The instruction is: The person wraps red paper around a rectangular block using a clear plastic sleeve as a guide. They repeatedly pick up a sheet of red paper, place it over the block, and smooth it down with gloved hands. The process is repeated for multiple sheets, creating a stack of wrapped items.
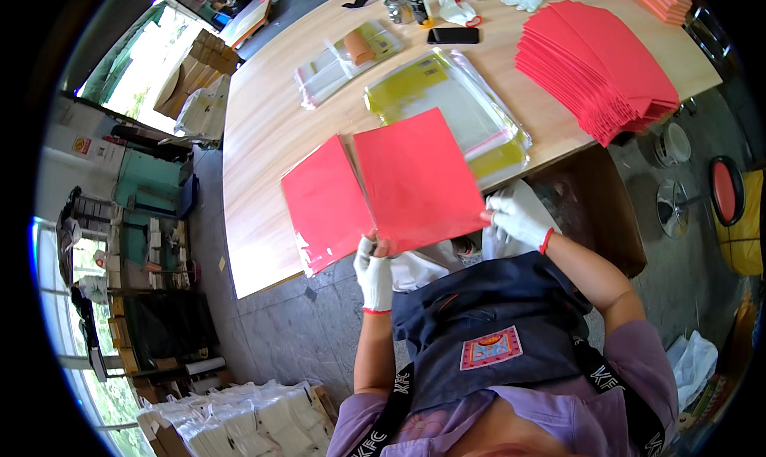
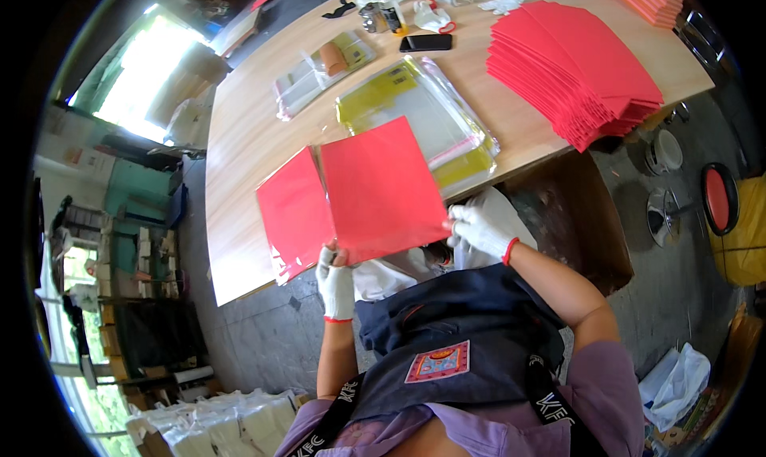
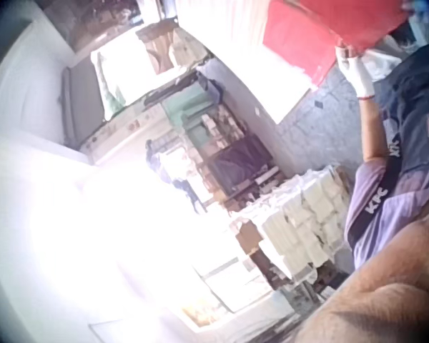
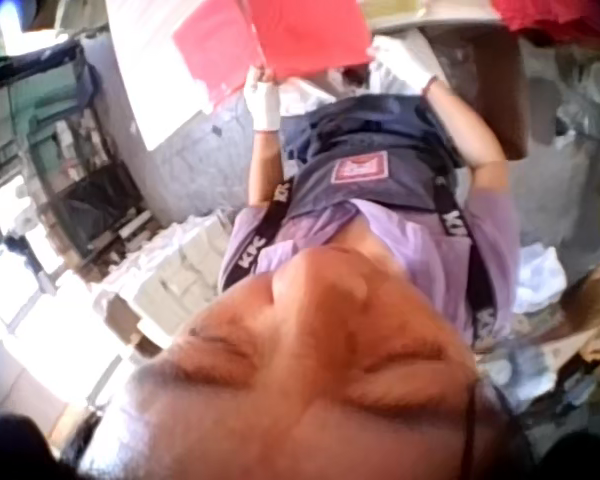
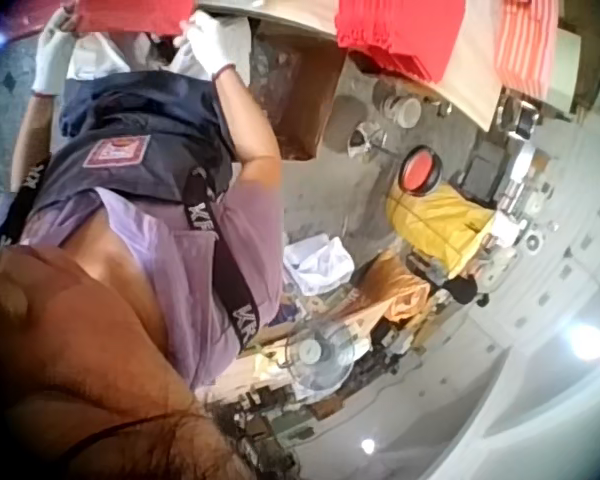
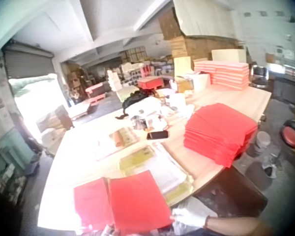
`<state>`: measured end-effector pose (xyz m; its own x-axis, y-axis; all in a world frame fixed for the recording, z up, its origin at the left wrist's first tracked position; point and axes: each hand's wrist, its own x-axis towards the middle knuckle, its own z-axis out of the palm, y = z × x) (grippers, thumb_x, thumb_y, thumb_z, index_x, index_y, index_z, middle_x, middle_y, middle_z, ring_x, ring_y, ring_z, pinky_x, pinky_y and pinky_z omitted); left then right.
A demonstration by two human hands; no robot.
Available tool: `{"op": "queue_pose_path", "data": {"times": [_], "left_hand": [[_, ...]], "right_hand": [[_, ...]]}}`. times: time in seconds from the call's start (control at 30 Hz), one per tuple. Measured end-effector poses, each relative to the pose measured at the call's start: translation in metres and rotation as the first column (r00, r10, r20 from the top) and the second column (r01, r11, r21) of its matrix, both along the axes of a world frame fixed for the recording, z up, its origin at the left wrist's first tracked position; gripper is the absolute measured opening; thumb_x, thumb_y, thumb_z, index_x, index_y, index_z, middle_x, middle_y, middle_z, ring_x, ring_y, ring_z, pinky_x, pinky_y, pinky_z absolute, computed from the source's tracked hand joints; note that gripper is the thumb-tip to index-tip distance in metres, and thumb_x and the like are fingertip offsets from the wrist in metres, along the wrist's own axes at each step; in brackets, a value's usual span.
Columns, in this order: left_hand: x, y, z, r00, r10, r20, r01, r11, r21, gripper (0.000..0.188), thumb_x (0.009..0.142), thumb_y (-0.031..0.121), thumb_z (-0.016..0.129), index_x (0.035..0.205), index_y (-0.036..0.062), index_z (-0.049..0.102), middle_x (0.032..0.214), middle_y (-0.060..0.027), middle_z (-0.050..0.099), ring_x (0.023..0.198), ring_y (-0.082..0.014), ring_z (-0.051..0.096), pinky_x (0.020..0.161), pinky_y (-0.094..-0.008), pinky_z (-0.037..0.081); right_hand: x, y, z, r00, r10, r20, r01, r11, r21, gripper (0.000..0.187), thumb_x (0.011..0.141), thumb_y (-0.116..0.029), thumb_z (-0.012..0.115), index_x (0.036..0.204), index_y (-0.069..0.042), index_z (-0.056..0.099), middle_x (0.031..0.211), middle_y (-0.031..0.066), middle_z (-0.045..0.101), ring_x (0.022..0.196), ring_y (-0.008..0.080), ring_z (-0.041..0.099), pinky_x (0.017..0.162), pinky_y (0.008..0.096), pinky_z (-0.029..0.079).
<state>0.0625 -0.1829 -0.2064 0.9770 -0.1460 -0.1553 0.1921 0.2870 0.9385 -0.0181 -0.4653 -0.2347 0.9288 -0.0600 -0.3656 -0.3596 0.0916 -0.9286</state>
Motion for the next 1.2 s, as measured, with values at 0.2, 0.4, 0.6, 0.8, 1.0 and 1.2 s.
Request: {"op": "queue_pose_path", "data": {"times": [0.2,0.4,0.6,0.8,1.0,1.2], "left_hand": [[0.036,0.091,0.024,0.891,0.216,0.4,-0.348,0.89,0.294,0.026,0.085,0.001,0.049,0.11,-0.0028,0.057,0.101,-0.0035,0.054,0.09,-0.0111,0.049,0.08,-0.025,0.042],[0.074,0.17,-0.029,0.84,0.066,0.538,-0.52,0.379,0.765,0.036,0.076,0.001,0.048,0.111,-0.0014,0.058,0.113,-0.017,0.057,0.099,-0.0262,0.053,0.085,-0.0329,0.043],[0.077,0.162,-0.054,0.878,0.128,0.461,-0.452,0.539,0.711,0.039,0.077,-0.004,0.046,0.115,-0.007,0.053,0.106,-0.0166,0.058,0.092,-0.0229,0.056,0.08,-0.0306,0.047],[0.056,0.144,-0.018,0.722,0.362,0.589,-0.687,0.473,0.552,0.054,0.078,-0.01,0.042,0.13,0.0044,0.044,0.13,-0.0169,0.039,0.109,-0.0264,0.048,0.088,-0.0336,0.046],[0.063,0.093,0.004,0.568,0.007,0.823,-0.686,0.556,0.469,0.044,0.074,-0.017,0.048,0.115,-0.0023,0.05,0.129,-0.0153,0.043,0.111,-0.0283,0.053,0.092,-0.0374,0.045],[0.068,0.057,0.007,0.524,-0.17,0.835,-0.65,0.554,0.521,0.037,0.075,-0.014,0.051,0.11,-0.0034,0.053,0.128,-0.0169,0.045,0.11,-0.0275,0.053,0.09,-0.0356,0.048]], "right_hand": [[0.081,0.094,0.036,0.985,0.16,0.06,-0.161,0.987,0.002,0.016,0.089,-0.018,0.05,0.092,-0.003,0.056,0.064,0.0046,0.061,0.047,0.0106,0.054,0.043,0.0258,0.043],[0.134,0.161,0.036,0.938,0.346,0.007,-0.314,0.858,-0.406,0.029,0.084,-0.031,0.052,0.085,-0.003,0.058,0.066,0.0119,0.064,0.058,0.0223,0.062,0.057,0.038,0.048],[0.084,0.093,0.07,0.848,0.522,0.09,-0.518,0.853,-0.073,0.027,0.091,-0.027,0.046,0.09,-0.004,0.06,0.073,0.0091,0.065,0.058,0.0133,0.06,0.049,0.0274,0.046],[-0.019,-0.086,0.148,0.998,0.04,0.041,-0.046,0.99,0.137,0.021,0.088,-0.009,0.046,0.102,-0.005,0.061,0.076,0.0084,0.065,0.05,0.0112,0.057,0.04,0.0246,0.044],[-0.077,-0.267,0.146,0.432,-0.776,0.46,0.898,0.324,-0.297,0.033,0.083,-0.014,0.045,0.113,-0.003,0.053,0.068,0.0052,0.055,0.046,0.0119,0.046,0.044,0.0265,0.04],[-0.085,-0.322,0.116,0.645,-0.653,0.397,0.334,-0.226,-0.915,0.038,0.08,-0.028,0.049,0.111,-0.005,0.052,0.1,0.0212,0.061,0.093,0.0366,0.059,0.08,0.0473,0.046]]}}
